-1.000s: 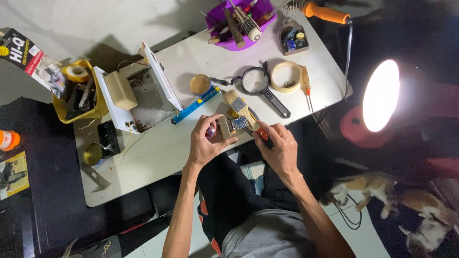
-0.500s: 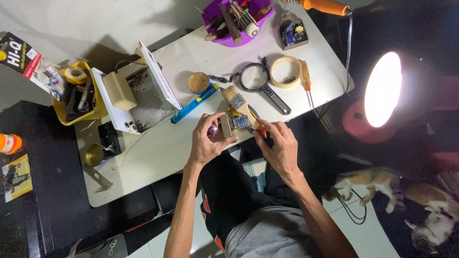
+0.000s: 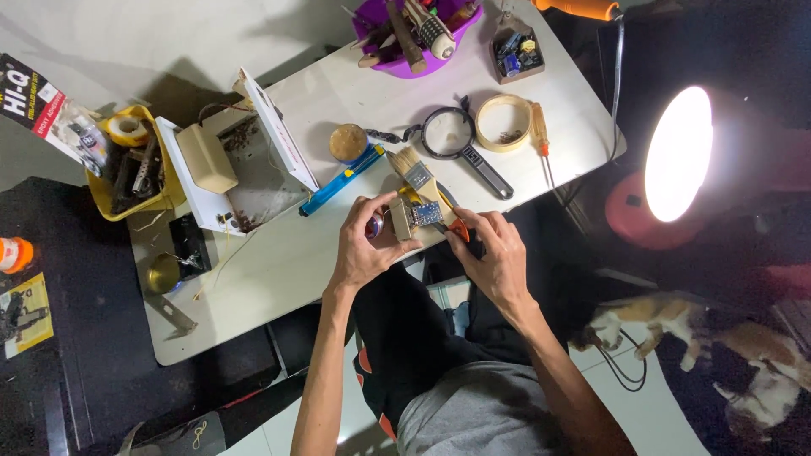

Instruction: Soldering electronic components onto a small circuit board using a soldering iron at a workbench.

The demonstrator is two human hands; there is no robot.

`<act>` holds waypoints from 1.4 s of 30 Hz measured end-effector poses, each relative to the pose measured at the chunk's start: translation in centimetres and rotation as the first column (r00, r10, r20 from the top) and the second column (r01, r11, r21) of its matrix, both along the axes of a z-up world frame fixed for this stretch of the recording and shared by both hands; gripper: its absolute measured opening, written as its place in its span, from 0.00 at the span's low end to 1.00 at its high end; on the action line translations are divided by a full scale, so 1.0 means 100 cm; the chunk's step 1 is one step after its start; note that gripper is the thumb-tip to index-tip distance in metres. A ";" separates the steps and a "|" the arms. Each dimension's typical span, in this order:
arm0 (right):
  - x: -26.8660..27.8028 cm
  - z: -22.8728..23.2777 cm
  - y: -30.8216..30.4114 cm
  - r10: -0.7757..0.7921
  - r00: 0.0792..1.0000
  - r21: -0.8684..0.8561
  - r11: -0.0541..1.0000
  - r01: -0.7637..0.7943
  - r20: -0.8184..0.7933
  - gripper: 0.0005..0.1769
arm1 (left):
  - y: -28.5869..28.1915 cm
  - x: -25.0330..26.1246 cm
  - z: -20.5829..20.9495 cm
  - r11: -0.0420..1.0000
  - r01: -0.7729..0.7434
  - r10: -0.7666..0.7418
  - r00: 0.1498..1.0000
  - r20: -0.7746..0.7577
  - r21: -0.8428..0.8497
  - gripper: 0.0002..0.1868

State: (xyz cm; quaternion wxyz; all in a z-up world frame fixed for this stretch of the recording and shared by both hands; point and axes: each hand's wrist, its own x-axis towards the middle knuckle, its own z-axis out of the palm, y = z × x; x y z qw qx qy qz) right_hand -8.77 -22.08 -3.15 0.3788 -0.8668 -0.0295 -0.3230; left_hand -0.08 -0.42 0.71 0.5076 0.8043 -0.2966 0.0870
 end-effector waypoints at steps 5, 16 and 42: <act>-0.002 0.002 0.000 -0.011 1.000 0.035 0.999 0.011 0.006 0.21 | 0.000 -0.002 0.005 1.000 0.002 -0.002 1.000 -0.028 -0.008 0.41; -0.005 0.005 -0.005 0.028 0.999 0.111 0.993 -0.025 -0.028 0.23 | 0.002 -0.003 0.005 1.000 0.008 -0.008 0.999 -0.042 -0.021 0.41; 0.096 0.006 -0.086 -0.186 0.977 0.773 0.633 0.038 0.105 0.17 | 0.021 -0.006 -0.004 0.960 -0.178 0.119 0.959 -0.259 -0.217 0.10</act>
